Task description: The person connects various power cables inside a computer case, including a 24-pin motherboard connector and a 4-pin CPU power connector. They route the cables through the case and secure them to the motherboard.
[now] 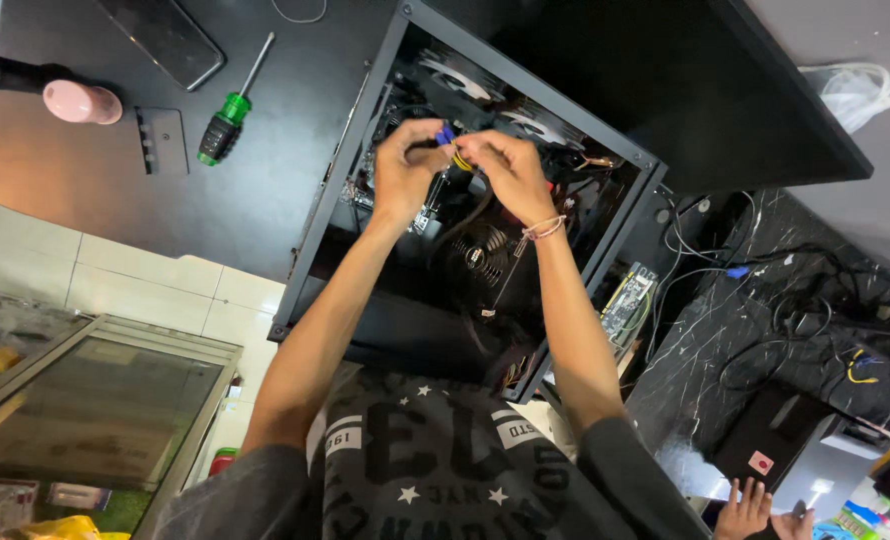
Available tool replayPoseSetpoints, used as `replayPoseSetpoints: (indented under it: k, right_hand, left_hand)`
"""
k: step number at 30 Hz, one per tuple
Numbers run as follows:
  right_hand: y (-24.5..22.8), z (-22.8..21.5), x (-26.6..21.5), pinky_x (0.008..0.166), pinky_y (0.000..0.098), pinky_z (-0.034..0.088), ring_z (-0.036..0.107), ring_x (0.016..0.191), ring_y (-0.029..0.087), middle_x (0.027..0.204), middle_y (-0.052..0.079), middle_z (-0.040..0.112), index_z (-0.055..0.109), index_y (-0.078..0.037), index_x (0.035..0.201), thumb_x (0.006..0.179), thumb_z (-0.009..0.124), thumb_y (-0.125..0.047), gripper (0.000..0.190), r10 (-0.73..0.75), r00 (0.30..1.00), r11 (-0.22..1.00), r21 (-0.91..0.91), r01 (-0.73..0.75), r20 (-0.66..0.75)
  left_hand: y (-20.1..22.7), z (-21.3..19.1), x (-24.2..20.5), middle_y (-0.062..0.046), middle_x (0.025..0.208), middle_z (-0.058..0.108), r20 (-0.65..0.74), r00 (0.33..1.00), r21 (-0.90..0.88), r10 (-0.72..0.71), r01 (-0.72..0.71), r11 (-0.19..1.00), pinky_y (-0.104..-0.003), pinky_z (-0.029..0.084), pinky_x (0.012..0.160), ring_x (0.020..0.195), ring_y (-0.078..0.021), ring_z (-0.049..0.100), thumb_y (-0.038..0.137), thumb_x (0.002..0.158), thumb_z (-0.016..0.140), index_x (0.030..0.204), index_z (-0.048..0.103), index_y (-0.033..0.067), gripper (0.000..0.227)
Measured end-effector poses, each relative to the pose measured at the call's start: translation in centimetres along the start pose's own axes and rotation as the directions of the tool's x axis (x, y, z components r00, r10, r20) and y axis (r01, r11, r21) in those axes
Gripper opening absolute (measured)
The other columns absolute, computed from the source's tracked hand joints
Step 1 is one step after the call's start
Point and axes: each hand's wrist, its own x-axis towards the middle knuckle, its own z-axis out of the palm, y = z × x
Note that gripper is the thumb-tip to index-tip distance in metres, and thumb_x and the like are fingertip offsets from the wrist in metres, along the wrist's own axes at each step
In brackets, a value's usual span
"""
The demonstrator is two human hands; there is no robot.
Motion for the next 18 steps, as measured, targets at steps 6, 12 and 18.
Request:
replayPoseSetpoints:
  k: [6,12,18]
  right_hand:
    - [1.0,0.3,0.5,0.089,0.0313,0.06,0.072,0.099,0.011,0.104,0.006,0.077,0.073,-0.008,0.121,0.099,0.074,-0.013,0.022,0.038,0.999,0.976,0.211,-0.043,0.027]
    - [0.7,0.6,1.0,0.08,0.0284,0.065,0.074,0.084,0.02,0.1,0.012,0.074,0.067,-0.003,0.122,0.103,0.067,-0.011,0.021,-0.037,0.998,0.954,0.298,0.021,0.049]
    - [2.0,0.8,0.9,0.079,0.031,0.068,0.071,0.089,0.018,0.112,0.015,0.073,0.066,-0.002,0.128,0.099,0.07,0.0,0.029,-0.042,0.998,0.906,0.419,0.054,-0.037]
  left_hand:
    - [3.4,0.0,0.3,-0.004,0.099,0.072,0.035,0.999,0.032,0.0,-0.001,1.0,-0.023,0.067,0.077,0.08,-0.0109,0.073,0.003,0.077,0.092,0.11,0.075,0.013,0.038]
    - [5.6,-0.6,0.2,-0.007,0.107,0.074,0.258,0.963,0.023,0.077,-0.086,0.996,-0.027,0.067,0.08,0.085,-0.0153,0.074,-0.01,0.088,0.078,0.104,0.068,0.0117,0.029]
    - [6.0,0.0,-0.1,-0.012,0.106,0.076,0.295,0.953,-0.092,0.074,-0.049,0.995,-0.035,0.073,0.074,0.089,-0.0209,0.076,-0.016,0.09,0.073,0.11,0.067,0.0043,0.029]
